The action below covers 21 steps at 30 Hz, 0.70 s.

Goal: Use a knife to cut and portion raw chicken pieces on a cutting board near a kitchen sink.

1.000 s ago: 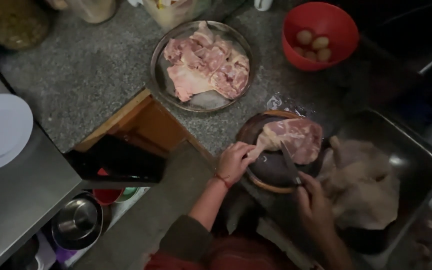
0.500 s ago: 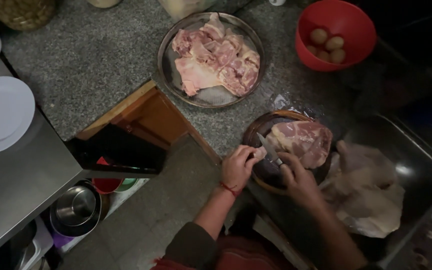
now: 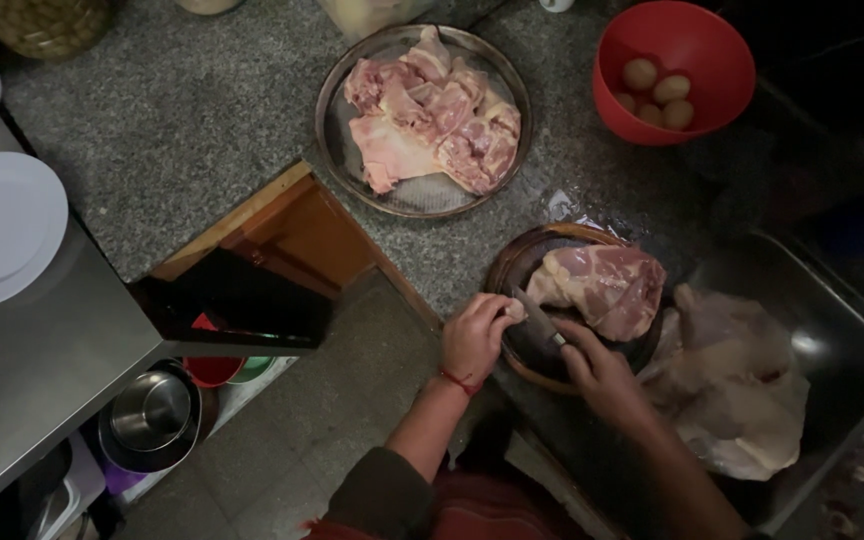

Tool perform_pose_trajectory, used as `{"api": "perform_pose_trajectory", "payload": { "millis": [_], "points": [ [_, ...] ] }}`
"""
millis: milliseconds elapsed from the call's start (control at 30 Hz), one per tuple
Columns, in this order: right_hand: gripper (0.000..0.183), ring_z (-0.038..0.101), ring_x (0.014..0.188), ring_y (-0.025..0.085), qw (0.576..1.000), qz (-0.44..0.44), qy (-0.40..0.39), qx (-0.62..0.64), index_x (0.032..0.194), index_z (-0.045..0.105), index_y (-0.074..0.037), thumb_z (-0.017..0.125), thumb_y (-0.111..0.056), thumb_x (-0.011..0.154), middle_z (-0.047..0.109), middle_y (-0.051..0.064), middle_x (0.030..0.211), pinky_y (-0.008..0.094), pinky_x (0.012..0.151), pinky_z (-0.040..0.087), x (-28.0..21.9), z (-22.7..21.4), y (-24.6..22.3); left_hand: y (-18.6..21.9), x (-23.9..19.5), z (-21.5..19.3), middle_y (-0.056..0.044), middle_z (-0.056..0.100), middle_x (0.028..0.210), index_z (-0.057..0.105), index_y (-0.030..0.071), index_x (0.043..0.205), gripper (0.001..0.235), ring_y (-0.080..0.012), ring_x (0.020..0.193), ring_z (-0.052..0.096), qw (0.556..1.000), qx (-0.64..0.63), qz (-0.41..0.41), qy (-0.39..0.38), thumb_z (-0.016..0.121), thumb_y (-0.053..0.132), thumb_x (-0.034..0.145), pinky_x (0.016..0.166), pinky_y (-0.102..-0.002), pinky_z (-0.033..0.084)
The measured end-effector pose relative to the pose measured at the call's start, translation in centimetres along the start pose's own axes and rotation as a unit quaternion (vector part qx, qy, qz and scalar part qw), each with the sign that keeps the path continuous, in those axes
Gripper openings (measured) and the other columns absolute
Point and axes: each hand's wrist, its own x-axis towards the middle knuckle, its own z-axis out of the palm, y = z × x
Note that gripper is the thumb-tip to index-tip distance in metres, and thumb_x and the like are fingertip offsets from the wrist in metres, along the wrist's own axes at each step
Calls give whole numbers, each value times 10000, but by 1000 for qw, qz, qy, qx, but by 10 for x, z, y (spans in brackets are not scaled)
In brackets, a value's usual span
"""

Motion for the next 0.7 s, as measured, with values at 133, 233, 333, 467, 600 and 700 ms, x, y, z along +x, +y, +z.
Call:
{"api": "perform_pose_trajectory", "payload": {
  "millis": [133,233,333,467,600,700],
  "points": [
    [408,721,1117,294,994,-107,29,24,1408,555,-130,563,-193,1006,723,195,1231,378,902,529,6,13,14,2,-1,0,-91,706,1113,703,96,1107,199,-355,964,701,1000,14,5,5,709,110,909,777,-433,563],
    [433,763,1052,298,999,-41,9,10,1429,535,-182,574,-208,999,748,188,1140,370,858,566,13,16,7,-3,-3,5,-89,706,1116,698,93,1110,201,-348,967,702,1000,4,11,27,708,98,909,784,-430,565],
    [464,763,1009,356,999,-40,-9,-29,1443,508,-201,568,-196,982,726,217,1125,401,816,578,6,13,6,5,-2,-1,-75,716,1095,715,117,1085,191,-336,948,711,1000,12,11,10,707,100,895,777,-421,570],
    [478,721,1004,426,996,-63,0,-61,1449,490,-217,584,-215,981,728,233,1106,461,772,583,4,21,17,2,-5,1,-78,709,1100,704,103,1093,190,-340,961,708,1000,2,12,19,693,85,904,783,-422,569],
    [502,708,819,457,964,-23,-17,-263,1484,449,-269,546,-286,991,729,201,1001,555,693,549,3,26,5,1,1,-4,-86,709,1112,709,88,1104,183,-344,955,701,1000,12,11,-14,678,75,924,783,-430,565],
    [525,698,728,460,941,-48,-10,-336,1482,430,-265,536,-305,969,710,180,982,574,623,554,2,26,5,18,36,-20,-116,675,1164,696,77,1124,209,-348,1071,669,999,7,50,-17,697,125,921,897,-431,546]
  ]
}}
